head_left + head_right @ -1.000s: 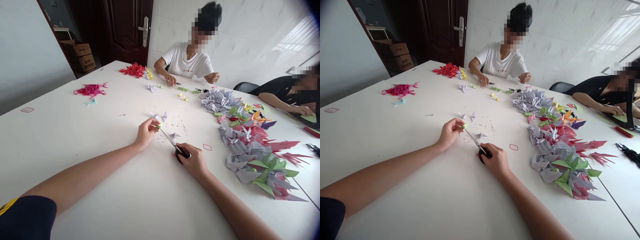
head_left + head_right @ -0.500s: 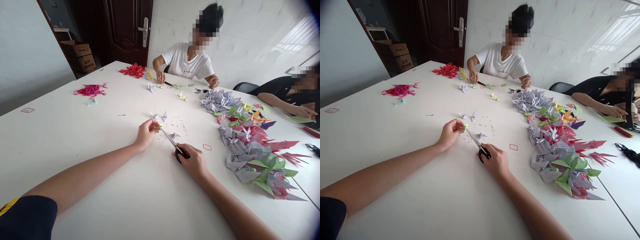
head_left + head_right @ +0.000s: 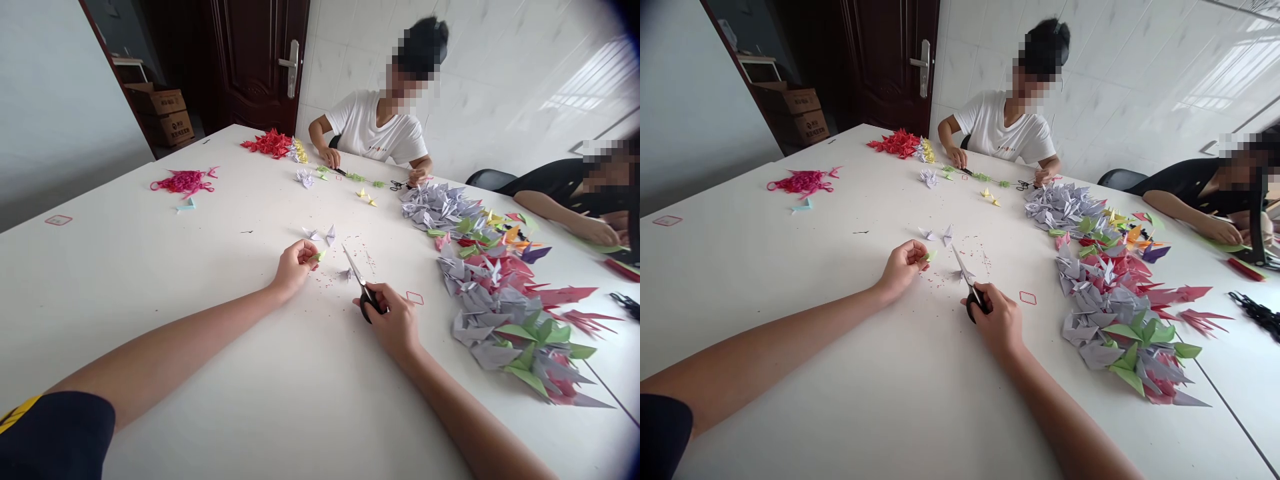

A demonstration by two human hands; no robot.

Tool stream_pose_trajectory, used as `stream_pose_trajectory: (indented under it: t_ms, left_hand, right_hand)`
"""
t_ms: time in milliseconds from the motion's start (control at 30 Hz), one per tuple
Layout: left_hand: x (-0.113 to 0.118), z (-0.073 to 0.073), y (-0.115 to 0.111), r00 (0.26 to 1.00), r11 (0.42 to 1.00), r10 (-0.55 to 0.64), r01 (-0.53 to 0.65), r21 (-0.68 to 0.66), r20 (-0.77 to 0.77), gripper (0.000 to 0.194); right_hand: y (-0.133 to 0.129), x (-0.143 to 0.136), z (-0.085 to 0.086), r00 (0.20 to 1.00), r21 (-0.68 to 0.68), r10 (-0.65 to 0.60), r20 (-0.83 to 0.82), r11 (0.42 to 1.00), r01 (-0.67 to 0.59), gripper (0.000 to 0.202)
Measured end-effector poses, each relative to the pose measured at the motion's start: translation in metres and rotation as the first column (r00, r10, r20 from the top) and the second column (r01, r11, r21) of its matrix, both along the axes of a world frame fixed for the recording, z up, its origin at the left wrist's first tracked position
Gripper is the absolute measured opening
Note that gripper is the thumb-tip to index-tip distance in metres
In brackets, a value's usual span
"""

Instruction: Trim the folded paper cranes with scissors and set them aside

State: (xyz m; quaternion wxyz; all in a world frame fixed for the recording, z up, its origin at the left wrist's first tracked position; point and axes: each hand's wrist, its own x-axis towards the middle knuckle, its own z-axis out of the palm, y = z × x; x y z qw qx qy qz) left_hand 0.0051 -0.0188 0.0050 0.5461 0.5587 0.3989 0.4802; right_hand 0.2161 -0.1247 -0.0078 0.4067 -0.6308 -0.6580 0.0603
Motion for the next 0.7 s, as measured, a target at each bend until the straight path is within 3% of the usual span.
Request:
stream_pose_trajectory:
  t_ms: [233,700]
  left_hand:
    - [0.0007,-0.0068,0.0043,0.999,0.998,-0.017,0.014,0.064,0.043,0.012]
    - [0.0008,-0.0051,0.0030,0.999,0.998,-0.020,0.019,0.052,0.036,0.015]
  right_hand:
    - [0.0006,-0.0029,0.0007,0.998,0.077,0.057,0.004,0.995,-0.057,0.017]
    - [0.0020,-0.0039,0.0027,0.994,-0.113,0.104,-0.036,0.988,-0.107,0.022]
